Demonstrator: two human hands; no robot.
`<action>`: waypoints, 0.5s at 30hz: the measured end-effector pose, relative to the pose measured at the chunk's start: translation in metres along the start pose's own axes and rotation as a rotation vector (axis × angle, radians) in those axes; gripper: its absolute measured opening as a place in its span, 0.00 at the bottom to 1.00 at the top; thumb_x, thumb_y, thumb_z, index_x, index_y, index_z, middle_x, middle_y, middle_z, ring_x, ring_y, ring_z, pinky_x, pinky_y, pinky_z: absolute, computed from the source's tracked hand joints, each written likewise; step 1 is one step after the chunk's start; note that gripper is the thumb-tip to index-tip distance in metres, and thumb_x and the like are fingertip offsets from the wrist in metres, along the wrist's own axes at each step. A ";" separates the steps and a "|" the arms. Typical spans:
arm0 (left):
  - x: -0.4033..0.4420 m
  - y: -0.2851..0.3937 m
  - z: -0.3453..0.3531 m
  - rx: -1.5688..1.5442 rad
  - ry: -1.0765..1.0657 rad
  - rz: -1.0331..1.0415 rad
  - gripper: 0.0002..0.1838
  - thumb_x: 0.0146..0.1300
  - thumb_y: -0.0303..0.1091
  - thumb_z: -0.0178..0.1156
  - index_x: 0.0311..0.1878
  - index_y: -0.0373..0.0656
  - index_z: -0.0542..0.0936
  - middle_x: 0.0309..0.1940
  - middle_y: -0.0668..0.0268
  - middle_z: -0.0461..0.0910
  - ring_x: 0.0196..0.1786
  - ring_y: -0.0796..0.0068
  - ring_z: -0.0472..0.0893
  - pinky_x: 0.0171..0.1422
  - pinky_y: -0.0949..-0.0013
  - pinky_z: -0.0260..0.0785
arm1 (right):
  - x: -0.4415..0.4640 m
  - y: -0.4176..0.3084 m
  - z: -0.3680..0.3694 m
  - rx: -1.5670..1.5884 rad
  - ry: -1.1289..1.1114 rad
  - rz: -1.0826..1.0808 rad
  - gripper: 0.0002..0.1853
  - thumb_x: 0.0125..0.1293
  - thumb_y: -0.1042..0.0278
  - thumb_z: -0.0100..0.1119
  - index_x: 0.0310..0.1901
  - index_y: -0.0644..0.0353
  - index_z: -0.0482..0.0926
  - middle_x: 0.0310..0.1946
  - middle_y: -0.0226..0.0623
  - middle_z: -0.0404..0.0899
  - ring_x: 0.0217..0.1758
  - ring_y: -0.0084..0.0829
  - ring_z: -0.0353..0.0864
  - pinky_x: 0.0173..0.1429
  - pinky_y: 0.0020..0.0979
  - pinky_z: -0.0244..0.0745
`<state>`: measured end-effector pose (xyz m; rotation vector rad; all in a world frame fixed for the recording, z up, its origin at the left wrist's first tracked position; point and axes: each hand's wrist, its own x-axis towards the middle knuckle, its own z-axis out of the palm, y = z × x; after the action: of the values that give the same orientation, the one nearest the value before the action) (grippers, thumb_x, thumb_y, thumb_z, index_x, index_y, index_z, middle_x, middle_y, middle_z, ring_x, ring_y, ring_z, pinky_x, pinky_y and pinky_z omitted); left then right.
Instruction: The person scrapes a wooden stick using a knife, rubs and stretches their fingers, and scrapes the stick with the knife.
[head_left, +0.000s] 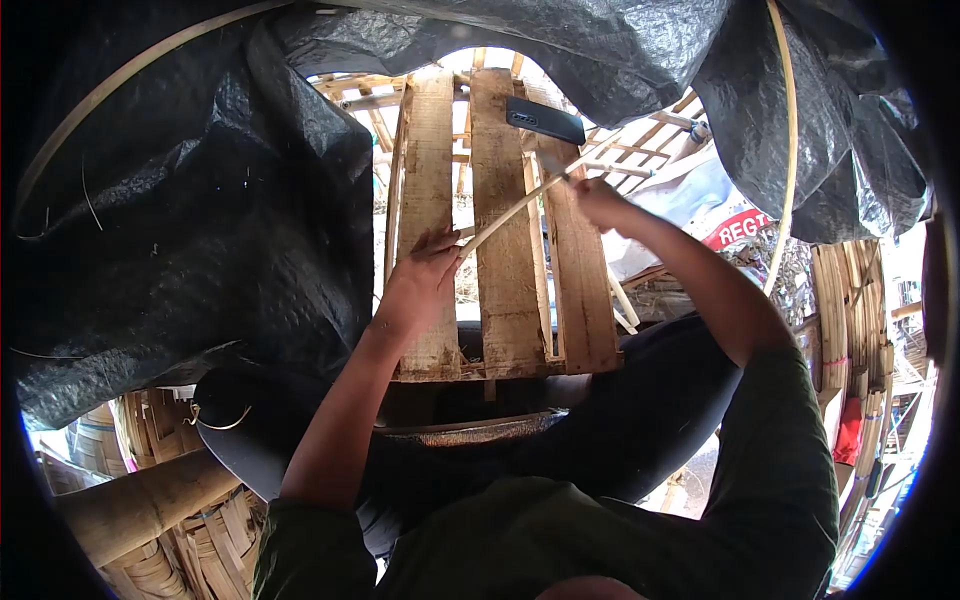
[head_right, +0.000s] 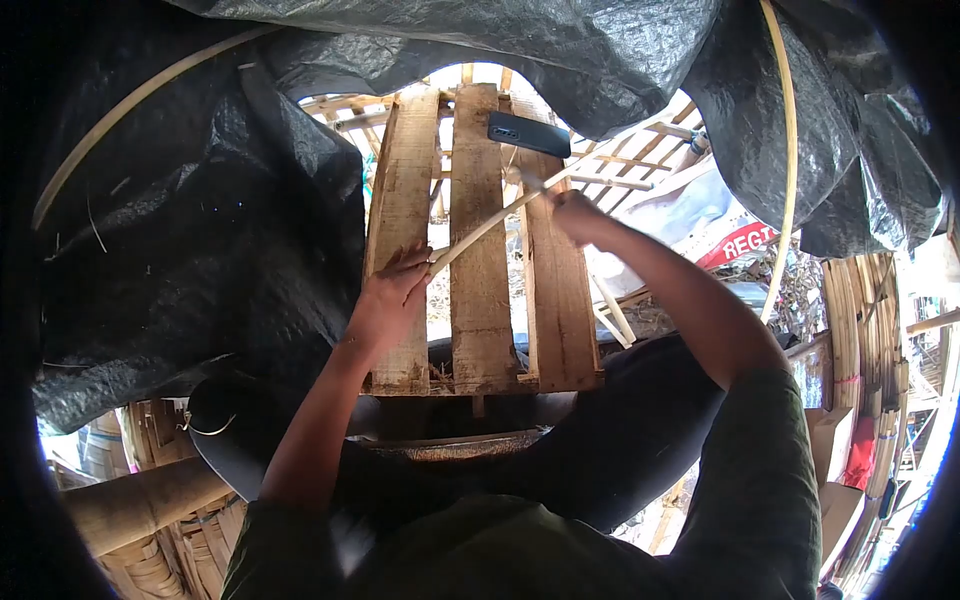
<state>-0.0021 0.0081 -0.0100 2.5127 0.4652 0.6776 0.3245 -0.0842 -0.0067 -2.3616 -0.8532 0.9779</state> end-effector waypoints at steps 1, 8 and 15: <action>0.001 -0.004 -0.001 -0.026 -0.019 -0.032 0.11 0.68 0.25 0.57 0.51 0.31 0.80 0.54 0.51 0.80 0.64 0.54 0.76 0.70 0.57 0.70 | -0.020 -0.017 0.010 -0.046 -0.088 -0.046 0.23 0.78 0.51 0.40 0.39 0.65 0.76 0.20 0.37 0.75 0.18 0.31 0.76 0.20 0.35 0.72; 0.000 -0.010 0.000 -0.086 0.008 -0.073 0.09 0.67 0.25 0.59 0.48 0.32 0.80 0.48 0.48 0.82 0.61 0.51 0.78 0.65 0.57 0.73 | -0.041 -0.045 0.016 -0.165 -0.089 -0.131 0.27 0.76 0.46 0.45 0.36 0.68 0.76 0.19 0.40 0.77 0.17 0.33 0.78 0.20 0.39 0.70; -0.001 -0.006 0.001 -0.023 0.015 -0.039 0.10 0.68 0.27 0.59 0.49 0.33 0.80 0.49 0.50 0.82 0.62 0.52 0.77 0.66 0.56 0.73 | 0.031 -0.004 -0.028 -0.244 0.425 -0.530 0.24 0.59 0.41 0.68 0.40 0.57 0.83 0.27 0.42 0.83 0.32 0.38 0.85 0.39 0.38 0.79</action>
<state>-0.0040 0.0120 -0.0145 2.4723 0.5081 0.6835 0.3611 -0.0647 0.0002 -2.2181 -1.3712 0.1603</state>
